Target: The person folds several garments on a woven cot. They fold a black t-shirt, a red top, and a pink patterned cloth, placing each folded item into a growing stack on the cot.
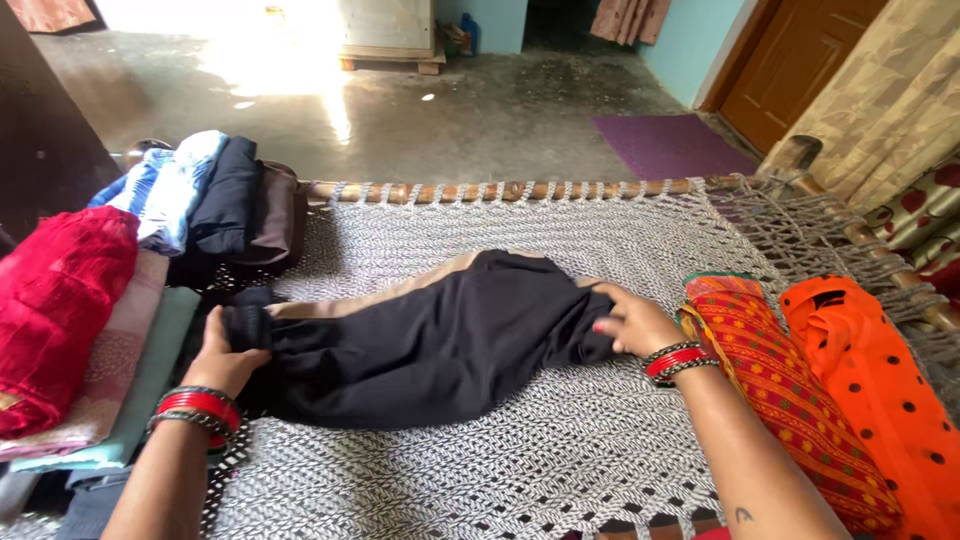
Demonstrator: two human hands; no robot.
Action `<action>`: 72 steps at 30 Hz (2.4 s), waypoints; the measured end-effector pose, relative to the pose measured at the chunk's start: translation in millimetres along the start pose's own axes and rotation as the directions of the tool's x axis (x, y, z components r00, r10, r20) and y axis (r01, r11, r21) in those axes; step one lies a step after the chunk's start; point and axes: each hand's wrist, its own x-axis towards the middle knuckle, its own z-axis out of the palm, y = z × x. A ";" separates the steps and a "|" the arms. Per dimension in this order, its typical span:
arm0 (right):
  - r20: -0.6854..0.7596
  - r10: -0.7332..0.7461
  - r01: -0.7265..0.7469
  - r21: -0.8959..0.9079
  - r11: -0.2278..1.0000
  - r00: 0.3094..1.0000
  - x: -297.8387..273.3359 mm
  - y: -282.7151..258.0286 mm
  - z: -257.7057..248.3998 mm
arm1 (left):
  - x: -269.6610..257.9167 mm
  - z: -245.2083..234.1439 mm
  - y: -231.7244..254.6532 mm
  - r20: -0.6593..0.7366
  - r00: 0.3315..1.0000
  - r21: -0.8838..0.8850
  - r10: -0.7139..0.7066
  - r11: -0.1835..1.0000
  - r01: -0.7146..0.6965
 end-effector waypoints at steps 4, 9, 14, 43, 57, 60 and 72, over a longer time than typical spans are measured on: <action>-0.376 -0.070 0.141 0.167 0.976 0.924 12.3 37.3 -26.0 | 9.5 -2.4 -12.4 -0.087 0.994 0.009 0.067 0.998 -0.067; -0.930 -0.176 0.772 0.150 0.617 0.322 20.3 89.6 -86.0 | 0.7 -30.2 -5.4 -0.161 0.986 0.016 -0.045 0.999 0.048; -0.989 0.126 0.775 0.137 0.617 0.075 -17.3 138.6 -143.4 | -4.9 -53.4 -1.6 -0.273 0.962 0.132 -0.013 0.990 0.051; -0.601 -0.665 0.633 -0.315 0.707 0.444 -96.2 -63.2 -87.1 | -103.5 -56.2 157.6 0.193 0.938 -0.779 0.286 0.627 -0.031; -0.198 -0.862 0.870 -0.073 0.488 0.467 -107.5 -179.2 39.0 | -177.4 4.1 213.0 0.457 0.722 -0.872 0.519 0.420 0.250; -0.273 -0.797 0.825 -0.024 0.565 0.538 -104.8 -175.9 34.5 | -184.4 0.9 206.8 0.447 0.669 -0.892 0.594 0.354 0.282; -0.360 -0.782 0.818 -0.083 0.569 0.508 -107.2 -174.7 33.7 | -204.8 34.3 223.0 0.176 0.714 -0.817 0.677 0.505 -0.278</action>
